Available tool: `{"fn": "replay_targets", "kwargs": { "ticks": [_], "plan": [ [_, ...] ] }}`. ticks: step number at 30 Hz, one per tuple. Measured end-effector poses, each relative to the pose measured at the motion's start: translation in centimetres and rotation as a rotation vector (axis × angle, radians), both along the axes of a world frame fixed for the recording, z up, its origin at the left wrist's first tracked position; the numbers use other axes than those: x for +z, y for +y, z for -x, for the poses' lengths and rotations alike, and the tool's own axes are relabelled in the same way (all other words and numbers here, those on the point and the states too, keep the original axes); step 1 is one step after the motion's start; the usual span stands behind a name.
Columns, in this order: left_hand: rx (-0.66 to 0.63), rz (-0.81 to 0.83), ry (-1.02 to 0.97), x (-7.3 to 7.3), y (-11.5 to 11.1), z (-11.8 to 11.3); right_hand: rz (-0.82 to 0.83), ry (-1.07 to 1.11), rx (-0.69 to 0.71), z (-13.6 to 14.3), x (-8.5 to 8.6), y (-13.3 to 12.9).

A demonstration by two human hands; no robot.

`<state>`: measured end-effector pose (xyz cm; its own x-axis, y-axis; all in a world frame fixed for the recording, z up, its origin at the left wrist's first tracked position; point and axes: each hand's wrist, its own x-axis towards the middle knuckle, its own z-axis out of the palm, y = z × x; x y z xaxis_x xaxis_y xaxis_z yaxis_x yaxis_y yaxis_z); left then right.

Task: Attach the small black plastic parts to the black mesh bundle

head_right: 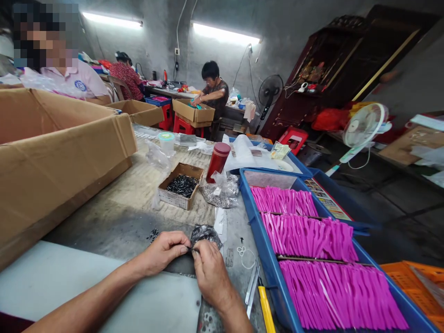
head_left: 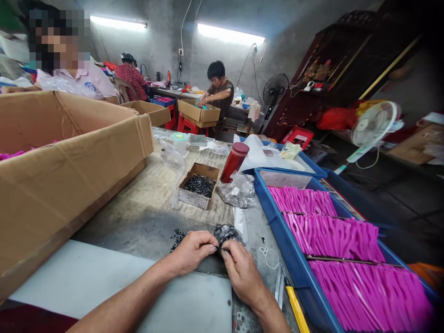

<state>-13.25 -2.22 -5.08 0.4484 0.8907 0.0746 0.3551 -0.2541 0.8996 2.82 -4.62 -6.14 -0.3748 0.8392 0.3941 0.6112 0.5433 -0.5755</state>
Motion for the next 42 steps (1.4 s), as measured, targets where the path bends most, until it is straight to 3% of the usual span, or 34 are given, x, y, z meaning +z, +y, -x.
{"fn": "replay_targets", "kwargs": {
  "ticks": [12, 28, 42],
  "plan": [
    [-0.056, -0.080, 0.057, -0.39, -0.02, 0.20, 0.013, -0.036, 0.051, -0.17, 0.13, 0.09],
    [-0.046, 0.020, 0.004, -0.13, -0.16, 0.11, 0.183, 0.124, -0.020, 0.03, 0.70, 0.01],
    [-0.042, 0.047, 0.007, -0.25, -0.09, 0.00, 0.169, 0.116, -0.052, 0.21, 0.81, -0.04]
  ]
}}
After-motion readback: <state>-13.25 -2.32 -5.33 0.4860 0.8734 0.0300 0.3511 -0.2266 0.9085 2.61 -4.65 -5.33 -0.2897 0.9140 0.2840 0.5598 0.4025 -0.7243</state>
